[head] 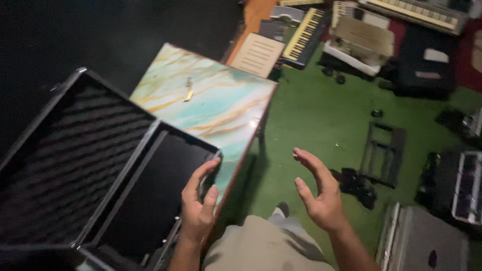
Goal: The person places a black foam insert into a silver hard case and then sets a black audio device into the foam. The person then picks up another foam insert from the floor and fits it into the case over the audio device.
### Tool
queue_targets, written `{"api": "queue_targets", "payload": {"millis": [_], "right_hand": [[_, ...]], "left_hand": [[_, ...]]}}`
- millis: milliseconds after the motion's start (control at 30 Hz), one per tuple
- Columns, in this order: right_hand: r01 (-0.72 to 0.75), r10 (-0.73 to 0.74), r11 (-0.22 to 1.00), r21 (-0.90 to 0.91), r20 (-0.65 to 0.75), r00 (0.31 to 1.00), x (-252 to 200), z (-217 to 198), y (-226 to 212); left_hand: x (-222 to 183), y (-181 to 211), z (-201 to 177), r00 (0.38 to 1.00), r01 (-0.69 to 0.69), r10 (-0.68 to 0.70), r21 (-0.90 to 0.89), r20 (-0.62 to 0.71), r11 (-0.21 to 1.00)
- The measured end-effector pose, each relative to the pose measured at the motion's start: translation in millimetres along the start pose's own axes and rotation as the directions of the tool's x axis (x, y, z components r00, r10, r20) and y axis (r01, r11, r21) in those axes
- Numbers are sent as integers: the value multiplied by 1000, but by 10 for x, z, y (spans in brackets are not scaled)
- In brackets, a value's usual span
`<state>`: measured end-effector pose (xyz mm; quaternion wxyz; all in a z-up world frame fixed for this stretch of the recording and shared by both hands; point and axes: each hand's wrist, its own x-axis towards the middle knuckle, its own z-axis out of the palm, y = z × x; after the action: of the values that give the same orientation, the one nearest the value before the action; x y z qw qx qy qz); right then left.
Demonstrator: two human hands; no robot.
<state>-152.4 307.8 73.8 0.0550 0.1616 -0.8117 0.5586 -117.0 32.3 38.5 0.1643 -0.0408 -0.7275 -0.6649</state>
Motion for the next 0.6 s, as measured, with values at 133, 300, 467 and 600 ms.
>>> {"api": "queue_targets", "payload": {"millis": [133,300,467,600], "right_hand": [[-37,32,998,-50,-106,994,-128,-520,95],[-90,66,991,-99,-223,973,-328,-1103,167],[-137,92,986,-101,-356,930,-572,-1513,246],[-140,93,987,-77,-441,893,-750,-1723,274]], "left_hand": [[143,19,526,996,0,-1,8,92,1000],[260,132,1133,977,41,-8,-150,212,988],[349,228,1583,951,44,-25,-55,308,998],[426,295,1893,928,39,-9,-72,372,997]]}}
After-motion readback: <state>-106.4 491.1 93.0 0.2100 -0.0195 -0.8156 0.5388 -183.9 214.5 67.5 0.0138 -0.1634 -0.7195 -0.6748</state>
